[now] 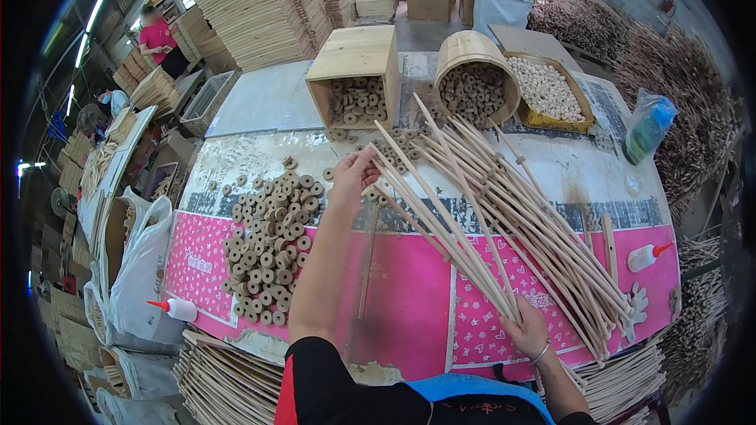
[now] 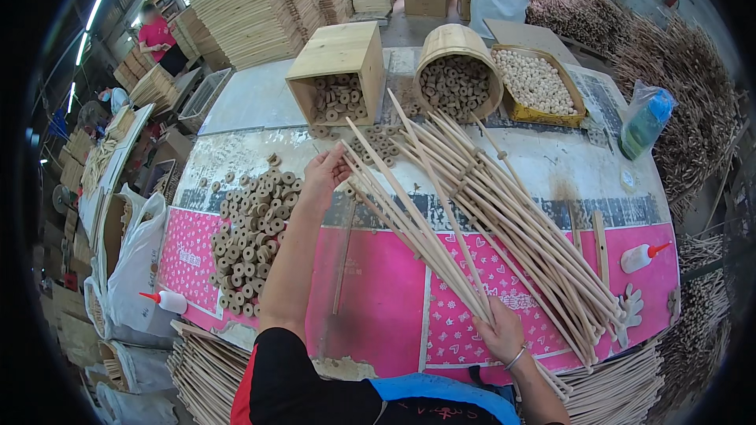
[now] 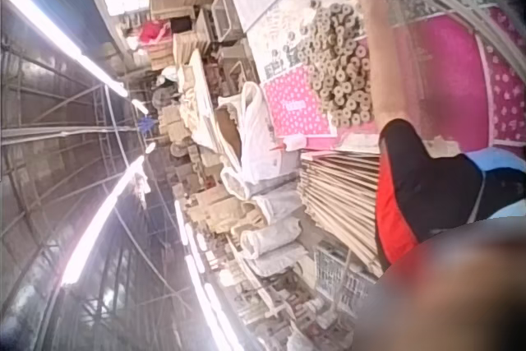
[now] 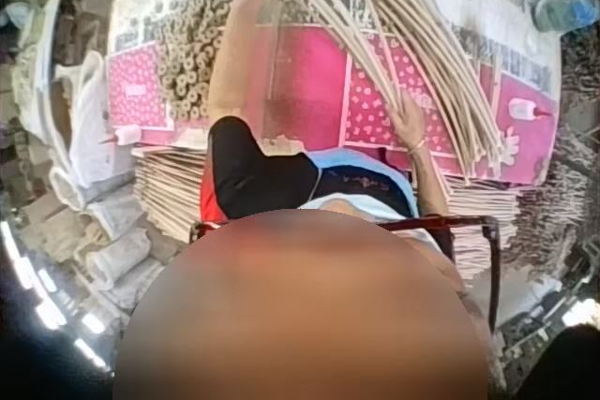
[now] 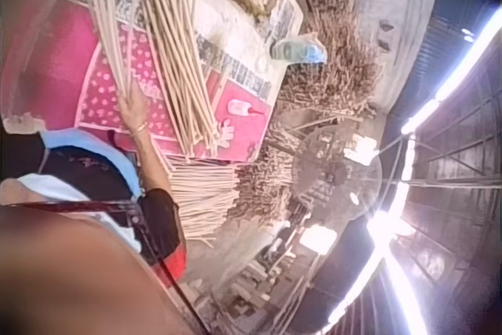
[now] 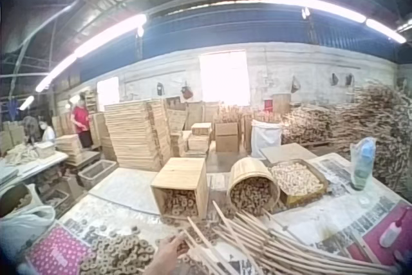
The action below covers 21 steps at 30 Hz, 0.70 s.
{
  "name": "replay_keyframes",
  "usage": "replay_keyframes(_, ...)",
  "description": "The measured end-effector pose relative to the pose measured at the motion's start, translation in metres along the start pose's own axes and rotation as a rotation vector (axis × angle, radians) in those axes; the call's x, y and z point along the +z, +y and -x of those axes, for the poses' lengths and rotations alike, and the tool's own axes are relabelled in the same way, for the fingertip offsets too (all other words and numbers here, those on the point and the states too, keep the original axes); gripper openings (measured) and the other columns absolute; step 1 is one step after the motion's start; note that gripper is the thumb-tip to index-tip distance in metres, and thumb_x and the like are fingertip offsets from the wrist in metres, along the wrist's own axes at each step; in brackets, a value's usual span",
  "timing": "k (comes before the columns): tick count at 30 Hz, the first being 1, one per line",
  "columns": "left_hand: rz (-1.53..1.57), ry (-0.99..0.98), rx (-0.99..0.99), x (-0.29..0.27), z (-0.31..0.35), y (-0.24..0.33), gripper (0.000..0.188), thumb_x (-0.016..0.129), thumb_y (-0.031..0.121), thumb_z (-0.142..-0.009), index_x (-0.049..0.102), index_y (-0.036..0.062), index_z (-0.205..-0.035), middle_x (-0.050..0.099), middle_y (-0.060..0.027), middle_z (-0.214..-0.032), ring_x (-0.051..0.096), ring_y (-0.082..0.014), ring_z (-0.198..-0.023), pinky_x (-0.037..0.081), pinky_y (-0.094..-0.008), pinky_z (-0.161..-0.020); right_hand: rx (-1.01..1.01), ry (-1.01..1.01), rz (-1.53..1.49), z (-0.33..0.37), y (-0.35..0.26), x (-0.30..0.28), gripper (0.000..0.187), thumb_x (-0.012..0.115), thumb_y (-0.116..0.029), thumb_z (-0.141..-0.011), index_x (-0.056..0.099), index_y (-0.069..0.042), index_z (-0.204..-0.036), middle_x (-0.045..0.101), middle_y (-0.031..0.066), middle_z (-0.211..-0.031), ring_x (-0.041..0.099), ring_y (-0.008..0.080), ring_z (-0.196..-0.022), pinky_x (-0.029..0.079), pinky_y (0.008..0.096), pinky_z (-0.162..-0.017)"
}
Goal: Assembling long wooden rods with small circular wooden pieces using glue in a workshop.
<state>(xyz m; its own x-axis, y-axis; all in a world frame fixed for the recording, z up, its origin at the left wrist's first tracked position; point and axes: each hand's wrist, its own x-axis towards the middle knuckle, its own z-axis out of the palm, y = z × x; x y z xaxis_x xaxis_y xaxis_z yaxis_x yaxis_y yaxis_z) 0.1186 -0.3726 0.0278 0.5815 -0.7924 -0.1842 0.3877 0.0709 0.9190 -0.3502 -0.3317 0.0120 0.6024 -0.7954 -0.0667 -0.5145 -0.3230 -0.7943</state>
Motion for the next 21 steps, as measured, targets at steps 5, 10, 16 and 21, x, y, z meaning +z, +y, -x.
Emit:
replay_keyframes(5,-0.126,-0.095,-0.025,0.010,0.015,-0.004,0.028,0.069,0.035,-0.096,0.068,0.0068,-0.096,0.071,-0.0008,-0.084,0.063,-0.0035,-0.069,0.048,-0.0164,-0.060,0.039,0.035,-0.063,-0.004,-0.009,0.000,0.027,0.071,-0.017,-0.086,0.058,-0.002,-0.104,0.063,0.0201,-0.080,0.064,0.0368,-0.072,0.048,0.0420,-0.064)
replay_keyframes(10,-0.386,-0.318,-0.098,0.073,0.072,-0.019,0.030,0.066,0.032,-0.096,0.068,0.0029,-0.102,0.073,-0.0048,-0.087,0.064,-0.0084,-0.067,0.041,-0.0200,-0.053,0.050,0.087,-0.072,-0.021,-0.029,-0.003,0.028,0.068,-0.013,-0.087,0.058,-0.001,-0.109,0.063,0.0195,-0.081,0.064,0.0358,-0.072,0.049,0.0412,-0.065)
replay_keyframes(16,-0.802,0.093,0.439,0.002,0.028,-0.027,0.023,0.071,0.020,-0.090,0.069,0.0094,-0.111,0.070,-0.0055,-0.087,0.065,-0.0173,-0.073,0.052,-0.0305,-0.062,-0.011,0.130,-0.032,-0.022,-0.016,-0.015,0.032,0.068,-0.011,-0.086,0.058,-0.001,-0.115,0.062,0.0180,-0.081,0.063,0.0333,-0.070,0.049,0.0393,-0.064)
replay_keyframes(21,-1.489,-0.091,0.714,-0.028,0.023,-0.063,0.028,0.076,0.015,-0.076,0.073,0.0152,-0.104,0.066,-0.0032,-0.103,0.062,-0.0310,-0.096,0.052,-0.0420,-0.081,0.013,0.129,-0.074,-0.018,-0.011,-0.009,0.030,0.069,-0.012,-0.085,0.057,0.000,-0.110,0.061,0.0186,-0.078,0.062,0.0342,-0.068,0.047,0.0406,-0.062)
